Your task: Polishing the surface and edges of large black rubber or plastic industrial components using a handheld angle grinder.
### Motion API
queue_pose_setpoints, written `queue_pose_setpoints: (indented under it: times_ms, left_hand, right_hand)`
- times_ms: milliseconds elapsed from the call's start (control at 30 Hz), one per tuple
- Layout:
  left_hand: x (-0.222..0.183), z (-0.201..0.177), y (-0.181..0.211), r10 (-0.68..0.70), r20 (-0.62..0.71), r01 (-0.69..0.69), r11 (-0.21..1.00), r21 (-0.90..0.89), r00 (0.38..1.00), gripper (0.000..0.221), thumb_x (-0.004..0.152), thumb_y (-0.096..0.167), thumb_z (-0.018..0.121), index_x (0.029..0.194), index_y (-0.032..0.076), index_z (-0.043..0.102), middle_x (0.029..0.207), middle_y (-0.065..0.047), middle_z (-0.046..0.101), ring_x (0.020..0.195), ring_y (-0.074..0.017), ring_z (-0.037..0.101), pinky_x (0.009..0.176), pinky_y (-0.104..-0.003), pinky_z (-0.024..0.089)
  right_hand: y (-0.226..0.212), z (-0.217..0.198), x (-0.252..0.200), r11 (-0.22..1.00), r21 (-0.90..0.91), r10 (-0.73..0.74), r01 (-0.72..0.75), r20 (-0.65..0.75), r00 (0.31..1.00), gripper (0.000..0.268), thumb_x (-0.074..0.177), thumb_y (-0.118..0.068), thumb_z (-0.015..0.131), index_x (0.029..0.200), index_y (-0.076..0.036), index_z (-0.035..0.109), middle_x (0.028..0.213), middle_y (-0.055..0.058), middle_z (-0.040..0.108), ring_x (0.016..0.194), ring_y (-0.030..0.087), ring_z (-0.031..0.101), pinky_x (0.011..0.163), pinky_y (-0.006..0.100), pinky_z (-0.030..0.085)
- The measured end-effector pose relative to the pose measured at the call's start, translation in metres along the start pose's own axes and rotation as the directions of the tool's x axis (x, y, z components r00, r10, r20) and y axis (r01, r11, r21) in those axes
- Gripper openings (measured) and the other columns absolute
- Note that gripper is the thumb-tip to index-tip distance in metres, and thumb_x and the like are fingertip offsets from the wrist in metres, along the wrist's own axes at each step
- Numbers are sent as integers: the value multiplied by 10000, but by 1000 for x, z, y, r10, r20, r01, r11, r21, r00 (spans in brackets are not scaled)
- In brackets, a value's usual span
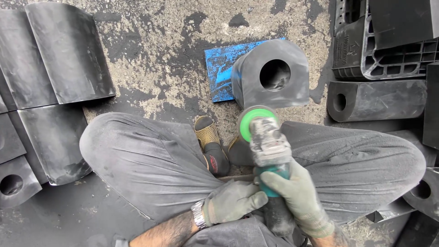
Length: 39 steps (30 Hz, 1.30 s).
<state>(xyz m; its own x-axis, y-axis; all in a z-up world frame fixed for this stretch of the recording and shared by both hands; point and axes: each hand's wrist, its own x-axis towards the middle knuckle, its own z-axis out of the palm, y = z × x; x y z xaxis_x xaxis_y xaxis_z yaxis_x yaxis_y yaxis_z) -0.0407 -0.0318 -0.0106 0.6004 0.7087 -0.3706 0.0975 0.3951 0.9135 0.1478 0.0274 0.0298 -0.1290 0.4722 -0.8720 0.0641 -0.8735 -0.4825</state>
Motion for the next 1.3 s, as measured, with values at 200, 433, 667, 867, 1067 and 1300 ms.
queue_pose_setpoints:
  times_ms: [200,433,667,867,1067,1300]
  left_hand:
    - [34,29,-24,72,107,-90,982,165,992,606,1139,553,275,1114,44,603,932,-184,662,901,-391,671,809,-473,540]
    - [-5,-4,-2,53,-43,-54,998,-26,998,639,1108,587,335,1103,16,623,983,-191,668,934,-400,662,825,-478,529]
    - [30,6,1,148,-47,-147,989,16,988,569,1143,489,332,1220,13,634,1002,-163,669,889,-378,674,799,-455,530]
    - [44,11,-1,447,-19,-411,838,358,894,315,1176,228,353,1309,16,545,937,-154,617,791,-360,646,671,-469,500]
    - [6,-1,-7,300,-101,-276,939,204,948,213,1170,201,396,1187,50,545,905,-156,615,814,-378,650,701,-465,509]
    - [55,14,-1,504,-27,-450,793,412,864,313,1072,114,498,1375,47,459,936,-141,625,780,-331,646,631,-454,506]
  right_hand:
    - [-7,-26,-12,976,209,-8,55,-220,976,389,893,-207,666,1194,39,652,965,145,744,818,210,711,742,362,582]
    - [-29,17,7,986,-165,3,-1,12,1000,406,803,-157,732,1178,-9,680,944,109,776,819,168,736,760,319,606]
    - [-34,-10,0,997,66,-21,28,-105,994,379,852,-158,684,1189,13,665,982,119,752,826,188,716,770,336,592]
    - [-36,-18,1,972,217,-40,88,-217,975,338,908,-180,647,1184,15,634,964,127,730,801,197,705,733,353,583]
    - [-38,12,14,999,-26,-24,24,18,1000,385,840,-165,728,1179,3,657,922,97,736,790,153,694,722,301,574]
    - [-35,-26,6,959,249,-83,131,-194,977,398,877,-205,676,1221,-17,616,987,87,738,816,166,698,727,318,587]
